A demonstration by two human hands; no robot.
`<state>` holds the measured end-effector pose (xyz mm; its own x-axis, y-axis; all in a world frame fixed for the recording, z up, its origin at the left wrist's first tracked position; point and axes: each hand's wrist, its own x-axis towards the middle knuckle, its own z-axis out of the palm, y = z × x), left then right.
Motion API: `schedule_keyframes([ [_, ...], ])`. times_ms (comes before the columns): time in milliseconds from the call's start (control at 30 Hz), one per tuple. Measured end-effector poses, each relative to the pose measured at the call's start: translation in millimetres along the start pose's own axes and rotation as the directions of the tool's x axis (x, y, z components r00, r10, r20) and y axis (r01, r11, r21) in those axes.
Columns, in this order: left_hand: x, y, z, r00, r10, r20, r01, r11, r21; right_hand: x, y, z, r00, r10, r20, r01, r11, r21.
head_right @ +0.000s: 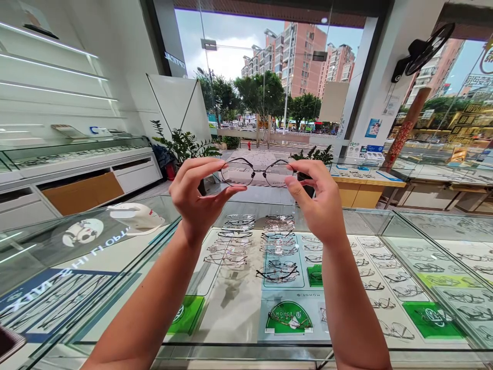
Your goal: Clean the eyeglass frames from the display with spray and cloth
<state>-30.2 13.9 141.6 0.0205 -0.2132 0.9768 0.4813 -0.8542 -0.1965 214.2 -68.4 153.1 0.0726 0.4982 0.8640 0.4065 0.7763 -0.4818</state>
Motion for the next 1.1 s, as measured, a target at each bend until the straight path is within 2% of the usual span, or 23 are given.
schedule_keyframes([
  [133, -2, -3, -0.3, 0.999, -0.044, 0.01, 0.045, 0.998, -0.034, -1, -6, -1, 0.999, -0.031, -0.018, 0.03, 0.999, -0.009],
  [333, -5, -13, 3.3, 0.976, -0.202, 0.081, 0.214, 0.958, -0.192, -3, -15, -1, 0.998, -0.062, -0.026, 0.061, 0.997, -0.043],
  [500, -7, -18, 6.3, 0.956, -0.267, 0.118, 0.287, 0.933, -0.218, -4, -16, 0, 0.998, -0.056, -0.038, 0.055, 0.998, -0.024],
  [767, -8, -18, 6.8, 0.953, -0.27, 0.14, 0.298, 0.918, -0.261, -4, -16, 1, 0.999, -0.02, -0.049, 0.019, 1.0, -0.011],
  [1100, -4, -13, 4.9, 0.977, -0.202, 0.072, 0.213, 0.955, -0.206, -1, -8, 1, 0.997, 0.054, -0.053, -0.051, 0.997, 0.066],
])
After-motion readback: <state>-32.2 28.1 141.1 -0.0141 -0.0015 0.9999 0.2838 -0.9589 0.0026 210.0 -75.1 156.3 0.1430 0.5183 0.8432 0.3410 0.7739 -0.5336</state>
